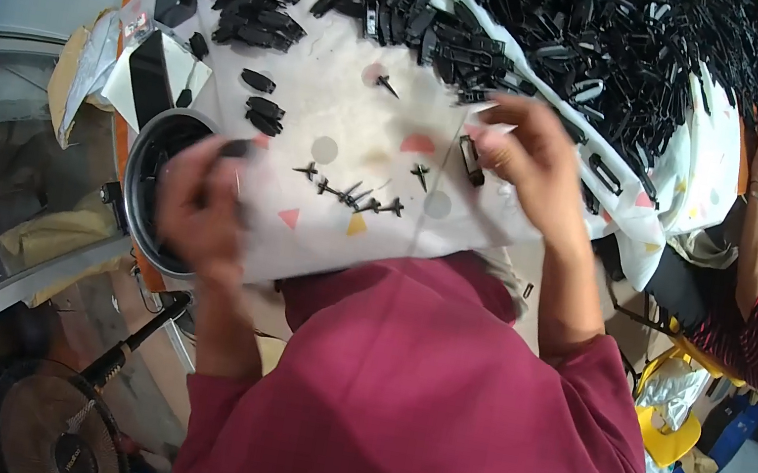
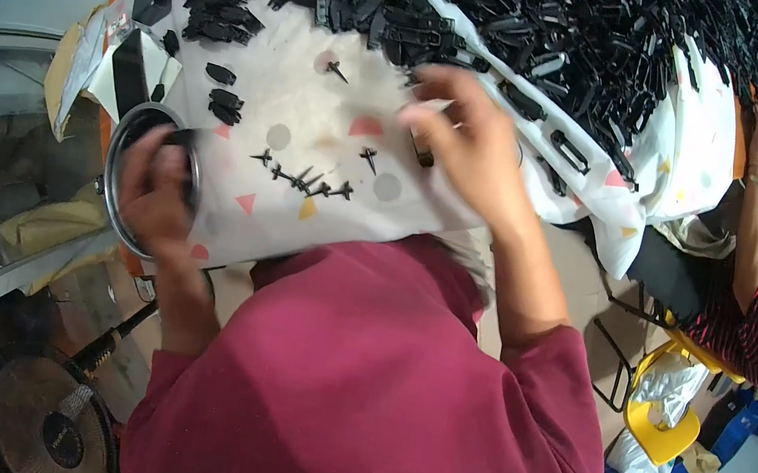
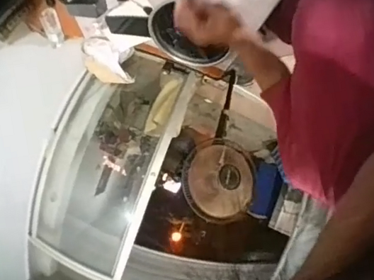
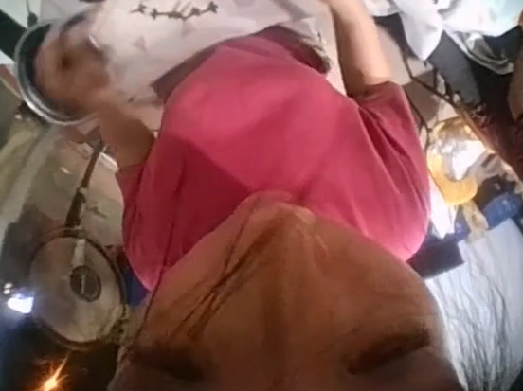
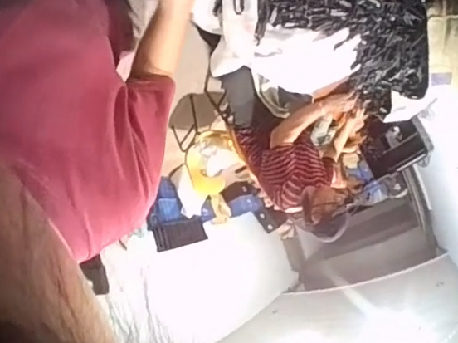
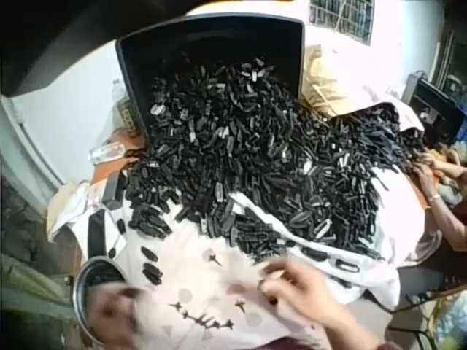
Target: Assembling small black plastic components by hand at a workbench.
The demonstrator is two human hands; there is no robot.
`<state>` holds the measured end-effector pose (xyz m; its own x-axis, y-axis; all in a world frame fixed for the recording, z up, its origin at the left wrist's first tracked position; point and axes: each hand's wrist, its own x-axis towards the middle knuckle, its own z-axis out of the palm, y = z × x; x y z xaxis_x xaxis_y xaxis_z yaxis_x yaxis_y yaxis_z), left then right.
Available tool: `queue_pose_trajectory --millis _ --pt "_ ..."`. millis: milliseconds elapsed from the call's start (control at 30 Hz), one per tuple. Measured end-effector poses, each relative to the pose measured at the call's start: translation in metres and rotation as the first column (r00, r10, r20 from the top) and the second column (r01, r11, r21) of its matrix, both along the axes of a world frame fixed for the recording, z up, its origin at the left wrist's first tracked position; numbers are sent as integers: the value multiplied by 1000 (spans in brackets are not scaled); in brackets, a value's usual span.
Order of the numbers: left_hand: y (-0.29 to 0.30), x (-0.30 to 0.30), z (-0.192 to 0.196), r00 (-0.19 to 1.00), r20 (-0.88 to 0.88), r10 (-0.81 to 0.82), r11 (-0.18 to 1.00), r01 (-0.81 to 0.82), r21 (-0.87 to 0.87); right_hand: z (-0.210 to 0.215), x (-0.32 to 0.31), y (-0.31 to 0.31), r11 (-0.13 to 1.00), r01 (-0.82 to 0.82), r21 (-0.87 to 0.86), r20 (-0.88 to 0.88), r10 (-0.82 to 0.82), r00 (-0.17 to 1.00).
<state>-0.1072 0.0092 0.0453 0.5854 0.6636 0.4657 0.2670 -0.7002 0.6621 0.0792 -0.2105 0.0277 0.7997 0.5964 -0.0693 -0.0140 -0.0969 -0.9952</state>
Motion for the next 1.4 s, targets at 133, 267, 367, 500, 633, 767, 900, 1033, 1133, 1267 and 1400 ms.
queue_pose_trajectory --millis 133,267,367,500,633,767,900,1033,1133,1267,1400 --pt "53 -54 9 940 -201 278 880 -165 446 -3 1 -9 804 102 -586 427 199 882" --pt "51 -37 0 805 -456 380 777 -11 629 -18 -24 -2 722 116 -682 569 425 704" --pt "41 -20 -6 913 -323 251 777 9 629 -29 -22 -5 681 291 -672 669 389 633" --pt "23 11 -9 897 -427 117 794 174 582 -18 -19 -4 839 276 -469 797 268 542" --pt "46 38 -29 764 -638 97 787 333 519 -21 -22 3 968 147 -204 513 -22 858" --pt "45 49 -23 579 -804 132 822 389 416 -17 -13 -6 965 234 121 -178 -211 961" --pt "36 59 -15 535 -841 79 821 444 359 -22 -1 -16 892 396 219 -358 -305 883" --pt "20 69 -15 844 -466 -264 963 208 -169 -2 8 -4 924 356 136 -270 -311 911" --pt "-9 90 -12 936 -7 -353 793 294 -534 12 -13 20 956 69 284 -179 -18 984" --pt "-46 111 2 886 256 -386 482 430 -763 18 -17 35 914 45 404 -318 94 943" --pt "-55 106 6 830 412 -375 308 531 -789 18 -15 35 875 102 473 -314 59 948"
